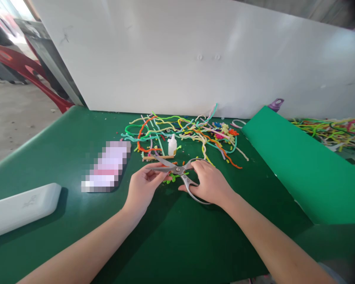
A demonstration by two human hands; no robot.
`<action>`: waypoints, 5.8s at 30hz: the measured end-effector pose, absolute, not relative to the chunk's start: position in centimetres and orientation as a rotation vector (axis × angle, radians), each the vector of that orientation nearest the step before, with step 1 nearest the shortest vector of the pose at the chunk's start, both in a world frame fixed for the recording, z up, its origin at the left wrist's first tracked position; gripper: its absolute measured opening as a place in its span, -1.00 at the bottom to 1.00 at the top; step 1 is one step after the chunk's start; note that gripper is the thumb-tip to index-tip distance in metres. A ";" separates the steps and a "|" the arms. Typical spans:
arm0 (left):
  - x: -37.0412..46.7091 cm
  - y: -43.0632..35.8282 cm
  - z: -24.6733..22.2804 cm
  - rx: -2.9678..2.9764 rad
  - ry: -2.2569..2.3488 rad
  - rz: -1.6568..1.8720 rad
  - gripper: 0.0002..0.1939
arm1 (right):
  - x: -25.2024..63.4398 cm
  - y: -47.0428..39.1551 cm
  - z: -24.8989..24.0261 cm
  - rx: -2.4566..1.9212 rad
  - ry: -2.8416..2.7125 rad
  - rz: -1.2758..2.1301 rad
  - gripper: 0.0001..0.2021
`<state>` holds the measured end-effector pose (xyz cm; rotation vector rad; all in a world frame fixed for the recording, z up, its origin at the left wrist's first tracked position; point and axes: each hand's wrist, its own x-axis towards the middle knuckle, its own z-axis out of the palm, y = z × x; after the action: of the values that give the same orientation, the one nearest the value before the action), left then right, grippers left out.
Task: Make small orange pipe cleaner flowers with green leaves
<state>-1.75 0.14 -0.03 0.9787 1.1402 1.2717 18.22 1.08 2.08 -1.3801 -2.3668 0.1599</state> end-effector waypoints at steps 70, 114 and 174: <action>-1.9 0.3 -0.7 1.073 1.181 1.289 -0.68 | 20.6 2.5 1.9 -1.531 -2.048 -0.153 -0.73; -1.6 -0.8 0.1 2.497 1.320 0.857 -0.88 | 18.7 1.6 1.1 -0.908 -2.454 0.706 -0.84; -1.5 -1.1 -0.2 2.393 1.308 0.841 -0.85 | 18.3 1.2 2.0 -1.288 -2.236 1.072 -0.90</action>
<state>-1.50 -1.07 -0.15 2.3925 1.3082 0.8406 18.33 1.16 1.96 -1.2879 -2.2357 1.0720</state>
